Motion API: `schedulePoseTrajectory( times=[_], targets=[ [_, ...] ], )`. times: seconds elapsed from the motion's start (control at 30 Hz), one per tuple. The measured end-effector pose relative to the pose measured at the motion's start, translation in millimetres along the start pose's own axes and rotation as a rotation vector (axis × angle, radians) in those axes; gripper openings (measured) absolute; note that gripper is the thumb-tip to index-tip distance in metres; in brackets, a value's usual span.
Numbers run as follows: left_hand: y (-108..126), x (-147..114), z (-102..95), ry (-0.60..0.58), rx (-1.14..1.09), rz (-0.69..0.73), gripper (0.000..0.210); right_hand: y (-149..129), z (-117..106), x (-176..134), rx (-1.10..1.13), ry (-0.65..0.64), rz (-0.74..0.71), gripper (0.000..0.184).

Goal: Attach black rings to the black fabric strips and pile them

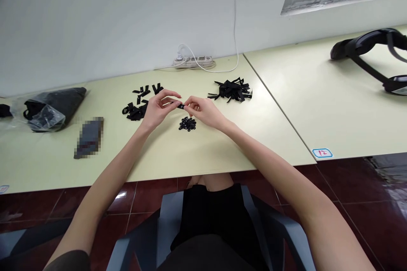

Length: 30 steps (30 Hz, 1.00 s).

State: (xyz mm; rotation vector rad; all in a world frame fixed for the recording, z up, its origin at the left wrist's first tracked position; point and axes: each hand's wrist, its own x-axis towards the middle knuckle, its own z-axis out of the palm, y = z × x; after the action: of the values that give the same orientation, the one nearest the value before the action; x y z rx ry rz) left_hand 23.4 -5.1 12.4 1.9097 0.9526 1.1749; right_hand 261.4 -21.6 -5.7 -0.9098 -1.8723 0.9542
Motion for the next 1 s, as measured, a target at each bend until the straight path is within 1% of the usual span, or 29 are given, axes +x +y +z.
schedulePoseTrajectory(
  times=[0.23,0.33,0.47,0.63,0.73,0.83,0.9,1.0],
  targets=[
    [3.1,1.5,-6.4,0.006,0.01,-0.025,0.038,1.6,-5.9,2.4,0.084,0.116,0.029,0.031],
    [2.1,2.2,-9.1,0.002,0.012,-0.027,0.039,0.9,-6.9,2.7,0.103,0.133,0.029,0.033],
    [0.4,1.9,-10.0,-0.013,0.024,-0.026,0.041,0.5,-6.2,2.4,0.106,0.115,0.035,0.035],
    [4.8,0.4,-5.3,-0.031,-0.01,-0.023,0.044,2.3,-4.8,1.3,0.076,0.093,0.023,0.03],
    [8.1,-0.1,-2.9,-0.048,-0.044,-0.019,0.048,2.3,-3.8,0.6,0.05,0.092,-0.016,0.025],
    [7.8,0.3,-2.8,-0.059,-0.078,-0.018,0.048,1.4,-2.0,-0.1,0.029,0.042,-0.068,0.029],
    [6.2,1.0,-3.2,-0.056,-0.105,-0.022,0.049,2.1,-0.3,-0.4,-0.004,0.014,-0.103,0.025],
    [5.0,1.4,-3.3,-0.055,-0.156,-0.046,0.05,5.8,1.8,-0.6,-0.075,0.021,-0.134,0.022]
  ],
)
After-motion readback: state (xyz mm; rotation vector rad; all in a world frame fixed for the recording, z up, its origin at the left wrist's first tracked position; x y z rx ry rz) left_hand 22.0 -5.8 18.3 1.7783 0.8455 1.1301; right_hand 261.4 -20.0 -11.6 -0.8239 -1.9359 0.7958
